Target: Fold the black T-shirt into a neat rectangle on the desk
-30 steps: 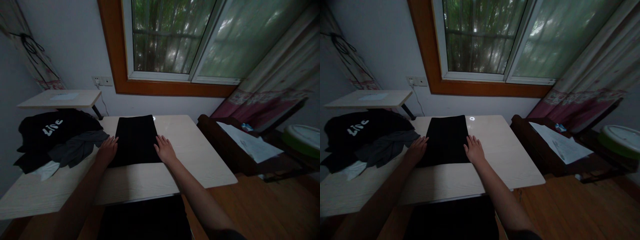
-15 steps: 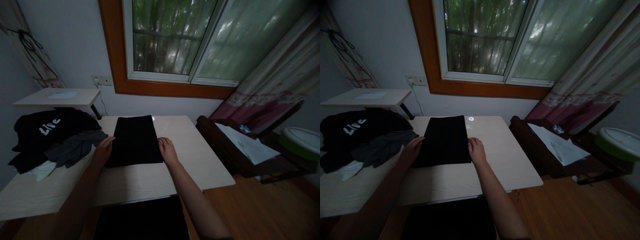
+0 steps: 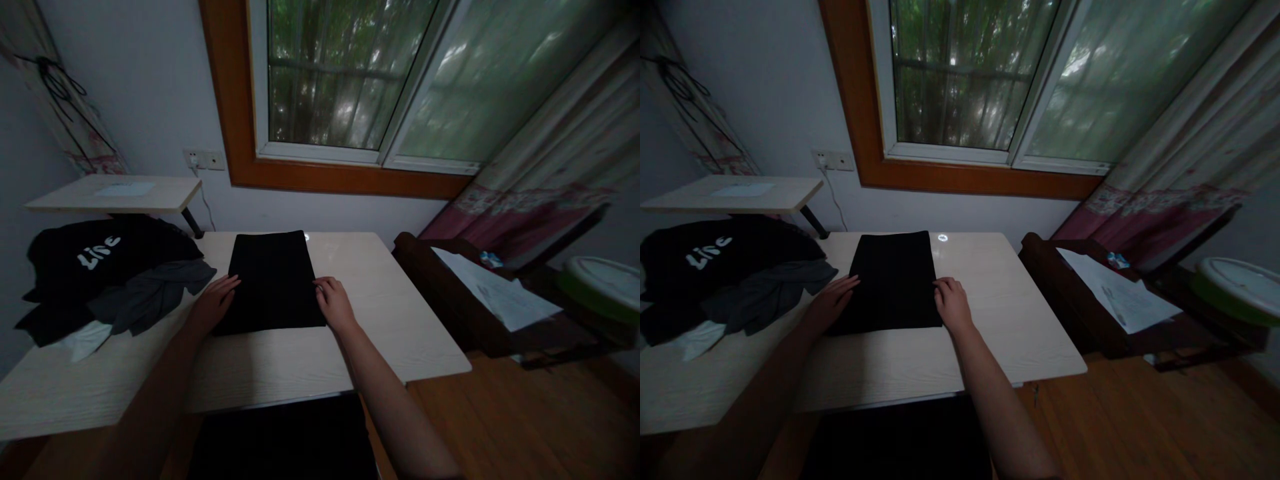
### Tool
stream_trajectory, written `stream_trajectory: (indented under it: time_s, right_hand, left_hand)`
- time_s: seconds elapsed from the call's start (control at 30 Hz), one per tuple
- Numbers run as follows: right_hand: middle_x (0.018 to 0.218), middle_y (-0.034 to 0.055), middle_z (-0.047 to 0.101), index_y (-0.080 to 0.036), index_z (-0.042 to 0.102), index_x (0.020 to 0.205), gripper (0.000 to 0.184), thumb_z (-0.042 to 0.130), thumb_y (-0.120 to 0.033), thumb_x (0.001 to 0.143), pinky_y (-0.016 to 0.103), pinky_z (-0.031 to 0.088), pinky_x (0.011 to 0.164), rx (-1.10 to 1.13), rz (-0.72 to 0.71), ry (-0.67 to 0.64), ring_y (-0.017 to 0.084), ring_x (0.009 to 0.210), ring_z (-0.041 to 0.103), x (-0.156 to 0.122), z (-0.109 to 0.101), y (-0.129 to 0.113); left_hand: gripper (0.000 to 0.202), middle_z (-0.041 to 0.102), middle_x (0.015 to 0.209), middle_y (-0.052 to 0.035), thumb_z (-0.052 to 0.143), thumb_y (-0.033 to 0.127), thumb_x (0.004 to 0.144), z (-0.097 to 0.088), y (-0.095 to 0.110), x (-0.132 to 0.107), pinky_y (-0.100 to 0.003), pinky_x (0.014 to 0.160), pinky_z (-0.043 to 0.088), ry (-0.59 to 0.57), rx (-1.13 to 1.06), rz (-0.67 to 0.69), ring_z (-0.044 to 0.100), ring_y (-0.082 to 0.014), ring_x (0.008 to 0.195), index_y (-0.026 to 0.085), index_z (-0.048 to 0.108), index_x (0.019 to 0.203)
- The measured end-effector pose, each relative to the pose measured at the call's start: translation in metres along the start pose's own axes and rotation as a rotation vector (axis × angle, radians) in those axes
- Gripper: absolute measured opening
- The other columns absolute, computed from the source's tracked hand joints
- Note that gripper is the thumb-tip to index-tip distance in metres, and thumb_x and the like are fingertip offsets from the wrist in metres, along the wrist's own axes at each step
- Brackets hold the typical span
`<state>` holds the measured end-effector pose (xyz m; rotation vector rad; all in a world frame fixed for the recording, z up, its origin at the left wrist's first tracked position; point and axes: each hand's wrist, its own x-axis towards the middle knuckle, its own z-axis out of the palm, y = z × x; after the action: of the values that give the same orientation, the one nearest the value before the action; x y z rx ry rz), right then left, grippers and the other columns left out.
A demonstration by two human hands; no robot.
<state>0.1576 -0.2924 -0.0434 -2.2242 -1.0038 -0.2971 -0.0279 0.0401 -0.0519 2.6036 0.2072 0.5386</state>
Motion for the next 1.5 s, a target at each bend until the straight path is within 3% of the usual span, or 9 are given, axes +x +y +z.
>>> stream_trajectory:
  time_s: [0.37, 1.5]
  right_hand:
    - [0.115, 0.0081, 0.069, -0.024, 0.069, 0.12, 0.027, 0.052, -0.022, 0.099, 0.042, 0.047, 0.098, -0.065, 0.026, -0.052, 0.027, 0.11, 0.058, -0.0003, 0.0006, 0.0006]
    - [0.107, 0.008, 0.071, -0.024, 0.071, 0.12, 0.027, 0.054, -0.023, 0.099, 0.039, 0.048, 0.097, -0.029, 0.047, -0.067, 0.025, 0.106, 0.059, 0.001, 0.0001, 0.0033]
  left_hand:
    - [0.045, 0.061, 0.146, -0.0051, 0.041, 0.042, 0.101, -0.0023, 0.0031, 0.0004, -0.05, 0.122, 0.036, 0.012, -0.003, 0.004, 0.053, -0.0241, 0.138, 0.024, 0.066, 0.133]
    - [0.043, 0.063, 0.143, -0.0066, 0.042, 0.04, 0.101, 0.0, -0.0025, 0.0004, -0.049, 0.119, 0.039, 0.015, 0.01, 0.019, 0.055, -0.0245, 0.135, 0.023, 0.067, 0.131]
